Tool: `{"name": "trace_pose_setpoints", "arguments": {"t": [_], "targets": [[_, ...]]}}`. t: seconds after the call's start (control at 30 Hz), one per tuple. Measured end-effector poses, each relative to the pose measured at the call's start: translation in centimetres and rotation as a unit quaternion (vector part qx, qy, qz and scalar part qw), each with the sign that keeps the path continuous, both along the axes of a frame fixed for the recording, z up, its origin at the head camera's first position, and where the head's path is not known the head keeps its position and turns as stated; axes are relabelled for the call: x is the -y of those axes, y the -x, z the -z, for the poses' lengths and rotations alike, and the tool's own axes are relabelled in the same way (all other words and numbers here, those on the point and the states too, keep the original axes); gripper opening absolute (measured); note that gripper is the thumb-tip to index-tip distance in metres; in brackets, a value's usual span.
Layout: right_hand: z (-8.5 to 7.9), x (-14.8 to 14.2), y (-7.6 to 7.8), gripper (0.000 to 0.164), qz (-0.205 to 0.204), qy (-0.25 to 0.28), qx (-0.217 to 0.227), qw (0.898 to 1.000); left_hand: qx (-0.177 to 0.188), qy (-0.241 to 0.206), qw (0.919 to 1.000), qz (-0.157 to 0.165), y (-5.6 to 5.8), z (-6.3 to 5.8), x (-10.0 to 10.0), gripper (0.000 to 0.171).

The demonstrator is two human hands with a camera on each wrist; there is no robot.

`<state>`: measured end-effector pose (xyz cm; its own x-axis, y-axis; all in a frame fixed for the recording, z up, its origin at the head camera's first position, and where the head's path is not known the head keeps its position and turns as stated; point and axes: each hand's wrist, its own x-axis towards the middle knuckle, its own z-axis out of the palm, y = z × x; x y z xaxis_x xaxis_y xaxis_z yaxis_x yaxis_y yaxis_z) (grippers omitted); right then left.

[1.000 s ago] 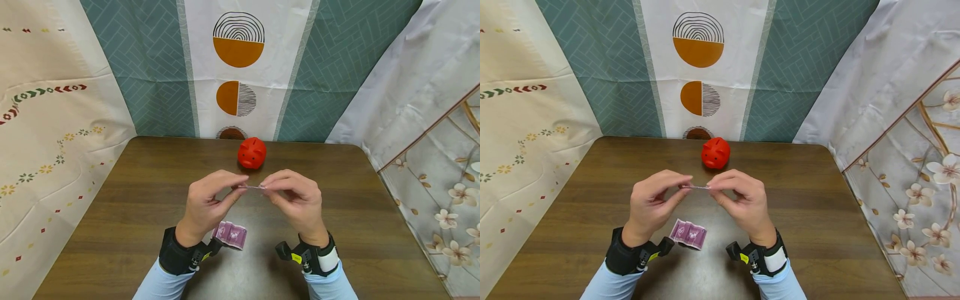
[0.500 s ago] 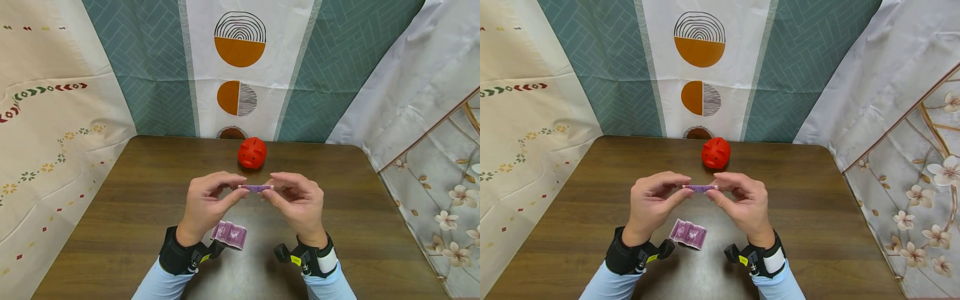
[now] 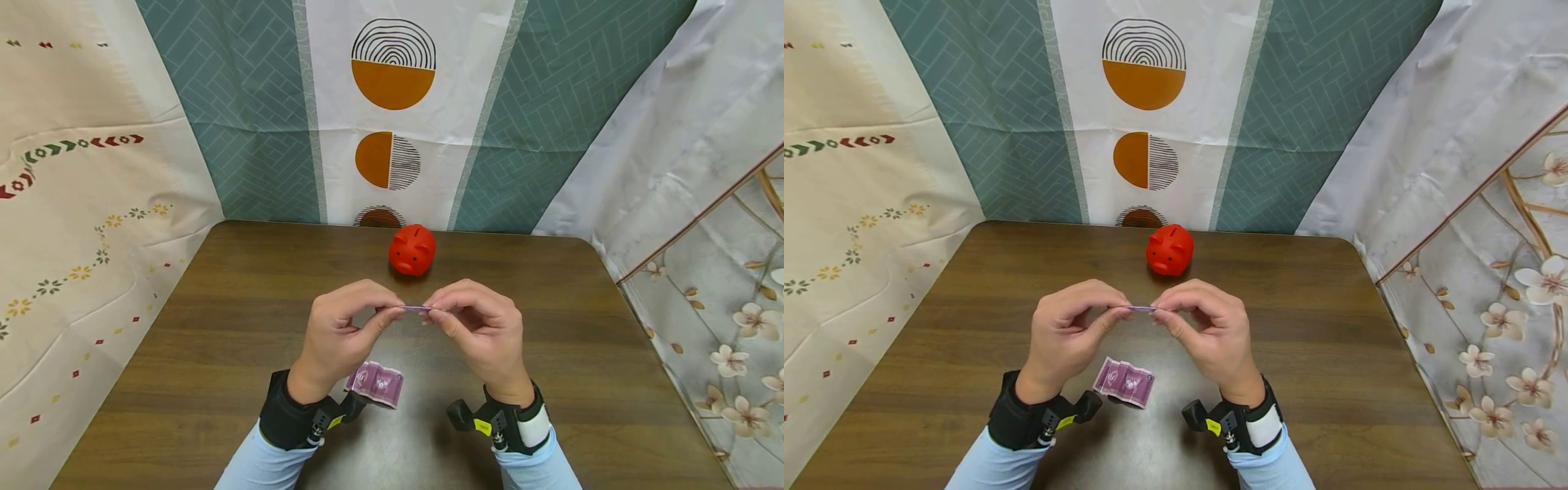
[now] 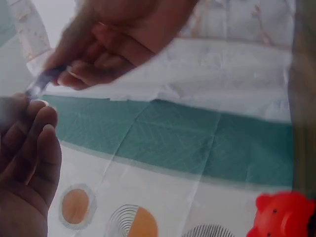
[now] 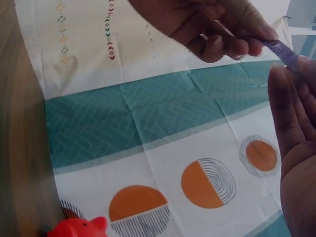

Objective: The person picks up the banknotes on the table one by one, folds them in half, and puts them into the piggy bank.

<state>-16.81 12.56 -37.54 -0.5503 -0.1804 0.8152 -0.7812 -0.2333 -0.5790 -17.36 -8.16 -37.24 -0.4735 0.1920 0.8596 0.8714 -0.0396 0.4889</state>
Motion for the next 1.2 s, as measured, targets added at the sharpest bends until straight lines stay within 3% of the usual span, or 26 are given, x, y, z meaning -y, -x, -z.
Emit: {"name": "trace_pose_setpoints", "arguments": {"t": [0.1, 0.2, 0.47, 0.73, 0.93, 1.2], "targets": [[0.08, 0.1, 0.02, 0.014, -0.007, 0.004, -0.015, 1.0, -0.027, 0.004, 0.9996, 0.0, 0.04, -0.03, -0.15, 0.006], [0.17, 0.22, 0.06, 0.015, -0.012, 0.003, -0.021, 1.0, -0.04, 0.006, 0.9992, 0.004, 0.02, -0.05, -0.31, 0.011], [0.2, 0.29, -0.02, 0.013, 0.006, -0.014, -0.025, 1.0, -0.052, 0.008, 0.9986, 0.005, -0.08, -0.05, -0.46, 0.012], [0.19, 0.53, 0.17, 0.017, 0.004, -0.013, -0.062, 0.998, -0.064, 0.01, 0.9977, 0.019, 0.06, -0.06, -0.53, 0.012], [0.17, 0.5, 0.06, 0.014, 0.01, -0.031, -0.056, 0.998, -0.072, 0.015, 0.9971, 0.021, 0.01, 0.01, -0.59, 0.012], [0.19, 1.01, -0.16, 0.013, 0.015, -0.054, -0.019, 0.998, -0.089, 0.013, 0.996, -0.002, 0.09, 0.09, -0.76, 0.008]]}}
